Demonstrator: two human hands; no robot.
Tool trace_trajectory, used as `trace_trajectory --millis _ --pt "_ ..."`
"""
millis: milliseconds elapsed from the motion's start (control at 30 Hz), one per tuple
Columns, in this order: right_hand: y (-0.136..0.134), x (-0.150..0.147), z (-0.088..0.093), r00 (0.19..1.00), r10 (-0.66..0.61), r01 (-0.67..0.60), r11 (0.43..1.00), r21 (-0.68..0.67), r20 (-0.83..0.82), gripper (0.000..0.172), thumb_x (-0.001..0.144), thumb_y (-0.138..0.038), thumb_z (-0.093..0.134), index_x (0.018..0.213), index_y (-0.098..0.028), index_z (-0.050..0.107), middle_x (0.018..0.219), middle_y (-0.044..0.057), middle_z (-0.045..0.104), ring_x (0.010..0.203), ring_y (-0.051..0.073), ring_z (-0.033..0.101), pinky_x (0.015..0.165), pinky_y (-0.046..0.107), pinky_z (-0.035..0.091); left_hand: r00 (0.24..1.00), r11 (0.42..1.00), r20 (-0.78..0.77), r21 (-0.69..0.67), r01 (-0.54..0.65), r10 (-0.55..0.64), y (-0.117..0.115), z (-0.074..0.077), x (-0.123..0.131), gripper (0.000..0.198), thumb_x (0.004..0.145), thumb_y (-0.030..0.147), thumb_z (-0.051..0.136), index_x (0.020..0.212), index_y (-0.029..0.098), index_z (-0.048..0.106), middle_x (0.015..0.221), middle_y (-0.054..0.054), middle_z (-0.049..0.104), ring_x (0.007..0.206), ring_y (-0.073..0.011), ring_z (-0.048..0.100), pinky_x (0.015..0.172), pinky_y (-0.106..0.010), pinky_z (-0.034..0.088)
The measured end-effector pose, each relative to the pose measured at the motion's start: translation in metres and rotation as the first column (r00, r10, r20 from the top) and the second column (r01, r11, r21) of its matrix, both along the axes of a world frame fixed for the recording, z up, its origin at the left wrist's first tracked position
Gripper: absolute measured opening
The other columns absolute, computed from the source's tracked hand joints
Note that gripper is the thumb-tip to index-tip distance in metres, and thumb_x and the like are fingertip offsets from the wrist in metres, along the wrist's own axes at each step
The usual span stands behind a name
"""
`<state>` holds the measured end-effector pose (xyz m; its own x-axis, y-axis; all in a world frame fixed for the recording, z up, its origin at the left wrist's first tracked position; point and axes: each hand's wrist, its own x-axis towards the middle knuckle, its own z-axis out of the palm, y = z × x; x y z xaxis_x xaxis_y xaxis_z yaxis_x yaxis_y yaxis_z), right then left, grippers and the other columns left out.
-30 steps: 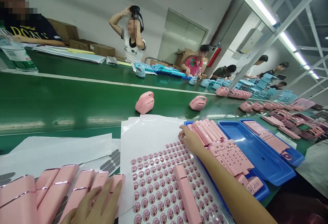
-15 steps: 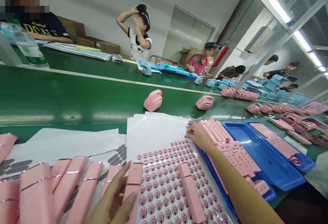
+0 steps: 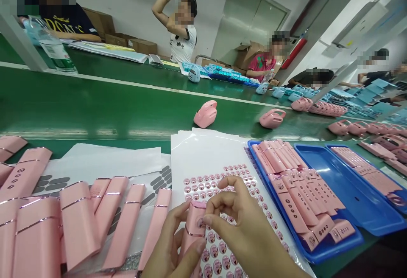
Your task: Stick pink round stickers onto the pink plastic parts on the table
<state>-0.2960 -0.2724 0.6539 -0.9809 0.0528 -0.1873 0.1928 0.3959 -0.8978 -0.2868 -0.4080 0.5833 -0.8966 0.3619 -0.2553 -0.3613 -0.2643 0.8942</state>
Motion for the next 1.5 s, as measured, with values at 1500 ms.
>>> trace_trajectory --millis 1500 --pt "0.002 -0.005 0.003 0.985 0.162 -0.171 0.941 0.292 0.056 0.031 0.077 -0.005 0.049 0.094 -0.028 0.036 0.079 -0.004 0.058 0.071 0.017 0.054 0.06 0.029 0.041 0.97 0.966 0.061 0.12 0.228 -0.236 -0.009 -0.01 -0.007 0.052 0.083 0.042 0.055 0.125 0.027 0.03 0.095 -0.006 0.064 0.073 -0.0148 0.056 0.064 -0.028 0.041"
